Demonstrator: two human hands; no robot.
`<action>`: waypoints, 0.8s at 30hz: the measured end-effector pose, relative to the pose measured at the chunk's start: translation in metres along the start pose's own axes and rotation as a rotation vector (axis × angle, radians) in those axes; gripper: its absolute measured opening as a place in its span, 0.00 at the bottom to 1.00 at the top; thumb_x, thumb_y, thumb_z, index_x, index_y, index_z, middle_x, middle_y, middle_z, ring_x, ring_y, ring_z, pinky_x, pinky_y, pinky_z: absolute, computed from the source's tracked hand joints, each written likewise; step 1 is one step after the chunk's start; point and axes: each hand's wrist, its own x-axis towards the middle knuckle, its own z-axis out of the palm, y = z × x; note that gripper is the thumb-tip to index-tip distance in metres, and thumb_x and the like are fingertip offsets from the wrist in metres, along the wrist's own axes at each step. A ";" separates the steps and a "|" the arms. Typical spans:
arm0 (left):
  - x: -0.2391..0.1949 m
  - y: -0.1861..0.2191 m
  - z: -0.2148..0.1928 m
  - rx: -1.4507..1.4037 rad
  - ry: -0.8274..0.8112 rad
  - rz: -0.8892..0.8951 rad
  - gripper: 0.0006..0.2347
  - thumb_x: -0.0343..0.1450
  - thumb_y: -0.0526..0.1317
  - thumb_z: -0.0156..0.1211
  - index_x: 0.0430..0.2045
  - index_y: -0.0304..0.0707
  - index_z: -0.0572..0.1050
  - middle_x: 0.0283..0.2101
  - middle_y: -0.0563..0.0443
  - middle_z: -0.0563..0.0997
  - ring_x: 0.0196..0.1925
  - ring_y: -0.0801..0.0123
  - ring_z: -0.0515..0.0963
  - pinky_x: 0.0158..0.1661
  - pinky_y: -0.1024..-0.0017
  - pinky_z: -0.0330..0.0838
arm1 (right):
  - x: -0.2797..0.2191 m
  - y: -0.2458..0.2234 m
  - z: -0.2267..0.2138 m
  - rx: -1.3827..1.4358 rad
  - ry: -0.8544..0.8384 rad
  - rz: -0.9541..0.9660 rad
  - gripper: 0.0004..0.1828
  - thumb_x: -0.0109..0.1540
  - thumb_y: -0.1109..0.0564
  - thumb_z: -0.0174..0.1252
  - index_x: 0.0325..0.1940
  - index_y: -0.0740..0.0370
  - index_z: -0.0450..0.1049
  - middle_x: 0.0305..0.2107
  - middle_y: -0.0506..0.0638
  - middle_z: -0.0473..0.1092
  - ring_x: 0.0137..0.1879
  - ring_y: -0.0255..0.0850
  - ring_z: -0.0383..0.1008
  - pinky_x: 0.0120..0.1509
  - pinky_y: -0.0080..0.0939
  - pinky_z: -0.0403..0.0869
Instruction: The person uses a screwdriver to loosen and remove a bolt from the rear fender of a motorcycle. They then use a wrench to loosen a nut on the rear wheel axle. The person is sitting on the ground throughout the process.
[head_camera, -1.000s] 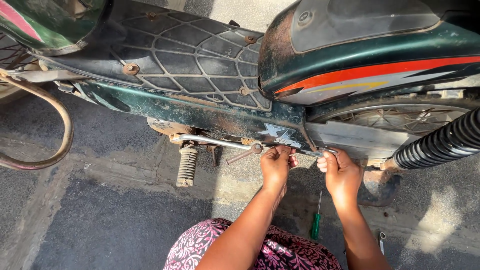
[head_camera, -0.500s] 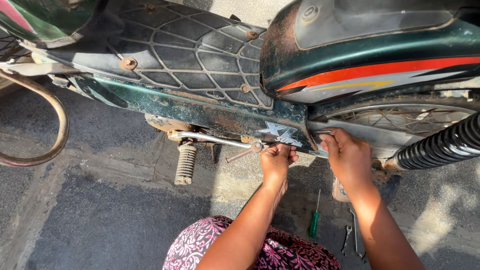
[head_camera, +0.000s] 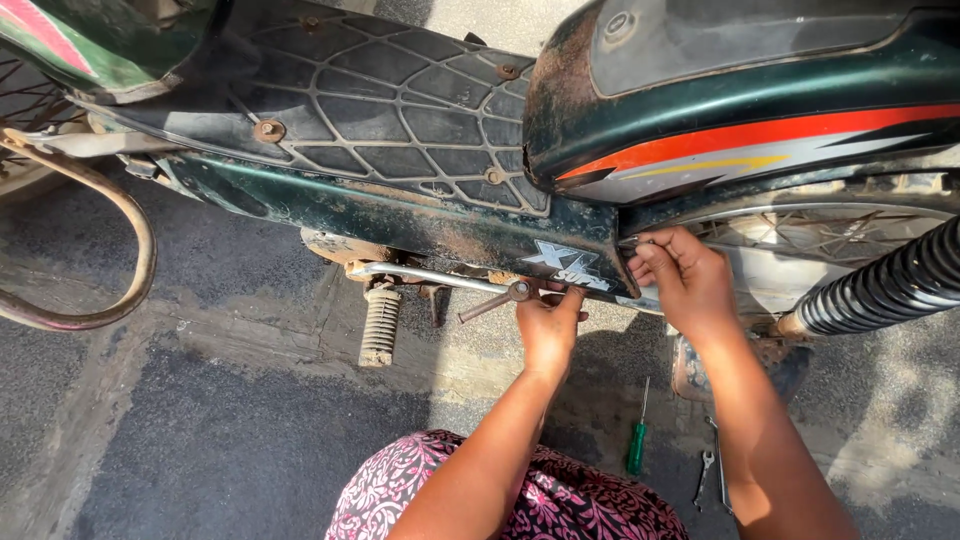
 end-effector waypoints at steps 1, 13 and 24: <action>0.007 -0.018 -0.002 0.001 -0.001 -0.001 0.09 0.67 0.33 0.67 0.34 0.35 0.71 0.32 0.56 0.75 0.28 0.77 0.77 0.26 0.72 0.80 | 0.002 -0.002 0.001 0.000 0.002 0.001 0.07 0.71 0.60 0.56 0.49 0.67 0.75 0.32 0.51 0.77 0.37 0.32 0.77 0.42 0.33 0.77; -0.017 -0.019 0.006 -0.022 -0.033 -0.025 0.10 0.70 0.33 0.66 0.38 0.33 0.70 0.37 0.57 0.76 0.29 0.76 0.75 0.26 0.76 0.77 | -0.028 0.010 -0.016 -0.041 0.111 -0.002 0.06 0.70 0.63 0.57 0.49 0.70 0.72 0.32 0.56 0.77 0.36 0.40 0.80 0.42 0.39 0.80; -0.022 -0.028 0.005 -0.121 -0.059 -0.256 0.11 0.71 0.40 0.66 0.39 0.30 0.78 0.32 0.52 0.80 0.26 0.76 0.77 0.27 0.78 0.77 | -0.091 0.049 0.037 0.317 0.422 0.222 0.08 0.73 0.59 0.50 0.51 0.68 0.68 0.37 0.60 0.77 0.41 0.46 0.81 0.48 0.44 0.81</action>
